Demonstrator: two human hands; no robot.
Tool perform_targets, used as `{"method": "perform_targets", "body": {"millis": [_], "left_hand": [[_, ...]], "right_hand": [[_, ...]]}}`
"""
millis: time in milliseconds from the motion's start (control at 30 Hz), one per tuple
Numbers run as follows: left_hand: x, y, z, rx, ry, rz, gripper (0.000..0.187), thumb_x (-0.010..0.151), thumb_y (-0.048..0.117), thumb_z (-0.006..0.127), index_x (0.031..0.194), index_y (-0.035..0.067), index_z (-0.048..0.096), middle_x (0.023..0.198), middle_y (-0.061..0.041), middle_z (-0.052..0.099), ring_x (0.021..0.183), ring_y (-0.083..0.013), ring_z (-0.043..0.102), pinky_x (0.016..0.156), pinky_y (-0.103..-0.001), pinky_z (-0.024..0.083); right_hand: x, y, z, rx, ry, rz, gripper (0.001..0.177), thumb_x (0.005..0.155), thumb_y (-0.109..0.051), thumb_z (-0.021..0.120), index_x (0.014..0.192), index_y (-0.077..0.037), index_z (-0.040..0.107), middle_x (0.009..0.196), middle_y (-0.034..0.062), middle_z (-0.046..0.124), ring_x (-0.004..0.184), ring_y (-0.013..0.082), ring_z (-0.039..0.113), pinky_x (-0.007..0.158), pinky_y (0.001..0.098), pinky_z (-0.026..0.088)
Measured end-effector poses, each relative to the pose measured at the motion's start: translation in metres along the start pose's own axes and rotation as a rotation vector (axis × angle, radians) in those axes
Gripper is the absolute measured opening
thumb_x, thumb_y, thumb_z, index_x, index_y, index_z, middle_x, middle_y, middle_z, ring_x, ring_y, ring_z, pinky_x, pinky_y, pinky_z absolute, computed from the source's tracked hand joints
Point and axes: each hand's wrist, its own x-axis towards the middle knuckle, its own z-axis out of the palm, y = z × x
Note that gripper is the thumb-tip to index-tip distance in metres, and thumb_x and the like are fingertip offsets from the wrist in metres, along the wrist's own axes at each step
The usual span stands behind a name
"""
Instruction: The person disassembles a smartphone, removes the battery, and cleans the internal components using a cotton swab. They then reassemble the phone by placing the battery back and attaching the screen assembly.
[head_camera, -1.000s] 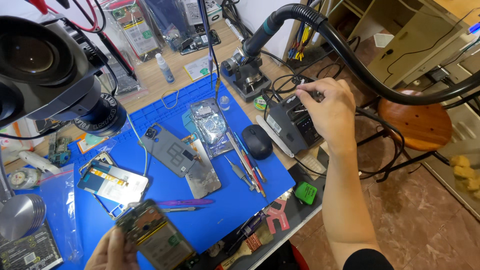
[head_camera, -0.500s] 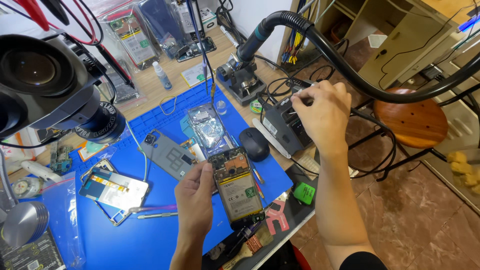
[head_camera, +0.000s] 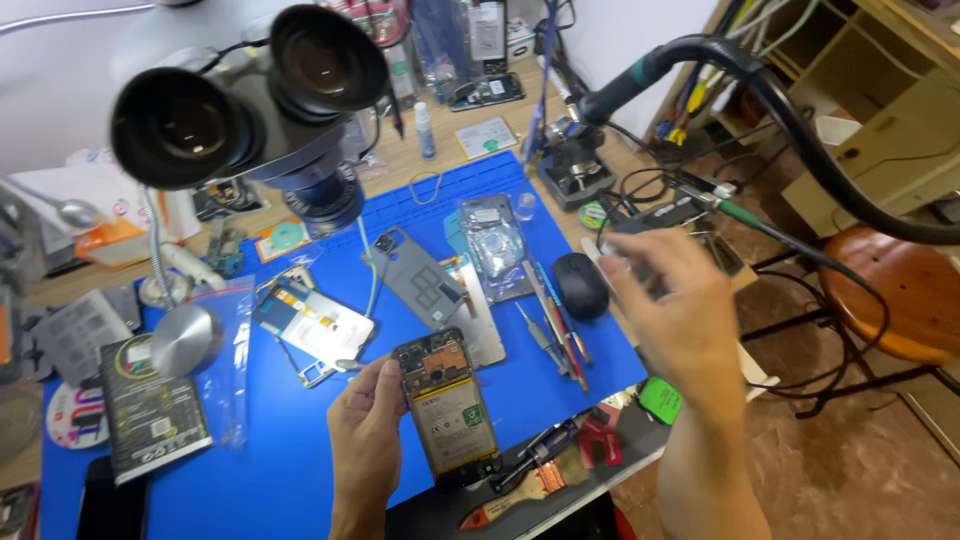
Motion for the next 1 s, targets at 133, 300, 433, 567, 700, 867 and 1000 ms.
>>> {"method": "perform_targets", "body": {"millis": [133,300,433,567,700,867,1000], "left_hand": [[0.005,-0.014,-0.063,-0.156,0.125,0.082,0.037,0.108,0.013,0.053,0.127,-0.014,0.07,0.107,-0.022,0.076,0.088,-0.027,0.07,0.072,-0.038,0.059],[0.002,-0.029,-0.133,-0.142,0.296,0.131,0.034,0.11,0.013,0.056,0.124,-0.013,0.072,0.093,-0.013,0.07,0.081,-0.0185,0.062,0.072,-0.032,0.055],[-0.001,-0.028,-0.169,-0.194,0.377,0.103,0.024,0.109,0.009,0.059,0.109,-0.011,0.072,0.091,-0.016,0.073,0.078,-0.0206,0.066,0.069,-0.034,0.056],[0.005,-0.029,-0.2,-0.152,0.359,0.098,0.025,0.11,0.01,0.058,0.094,-0.005,0.071,0.075,-0.007,0.06,0.072,-0.0135,0.057,0.066,-0.03,0.053],[0.01,-0.019,-0.209,-0.168,0.315,0.067,0.024,0.108,0.012,0.058,0.1,-0.007,0.071,0.077,-0.006,0.059,0.071,-0.0122,0.056,0.064,-0.028,0.05],[0.038,-0.054,-0.208,-0.044,0.392,0.075,0.022,0.099,0.011,0.069,0.11,-0.004,0.08,0.058,-0.001,0.053,0.053,-0.0046,0.041,0.049,-0.022,0.044],[0.017,-0.016,-0.191,0.012,0.309,0.083,0.027,0.102,0.011,0.062,0.121,-0.003,0.076,0.066,-0.006,0.063,0.056,-0.0061,0.052,0.052,-0.022,0.05]], "right_hand": [[0.027,-0.056,0.092,0.288,-0.548,0.133,0.056,0.094,-0.041,0.067,0.142,-0.013,0.065,0.13,0.0062,0.075,0.114,0.0181,0.074,0.092,0.0357,0.058],[0.148,0.002,0.26,0.255,-0.295,0.093,0.059,0.088,-0.027,0.076,0.141,-0.012,0.053,0.134,0.0087,0.069,0.11,0.0298,0.068,0.097,0.0418,0.049],[0.248,0.089,0.398,-0.106,-0.141,-0.093,0.058,0.085,-0.038,0.076,0.123,0.005,0.066,0.123,0.0312,0.064,0.107,0.0513,0.064,0.092,0.0551,0.052],[0.227,0.068,0.362,0.005,-0.034,-0.122,0.041,0.088,-0.018,0.063,0.126,-0.004,0.064,0.113,0.0361,0.07,0.104,0.0632,0.06,0.089,0.0635,0.049],[0.115,-0.028,0.242,-0.088,-0.208,0.008,0.033,0.099,-0.041,0.074,0.109,-0.01,0.072,0.1,0.0127,0.077,0.095,0.0367,0.069,0.082,0.049,0.049],[-0.055,-0.106,0.183,-0.025,-0.326,-0.106,0.038,0.088,-0.047,0.086,0.095,-0.011,0.074,0.087,0.0104,0.08,0.086,0.0305,0.078,0.079,0.04,0.061],[-0.112,-0.136,0.202,0.267,-0.432,-0.182,0.026,0.085,-0.03,0.087,0.104,-0.017,0.075,0.093,0.0056,0.083,0.082,0.0267,0.08,0.075,0.0395,0.063]]}}
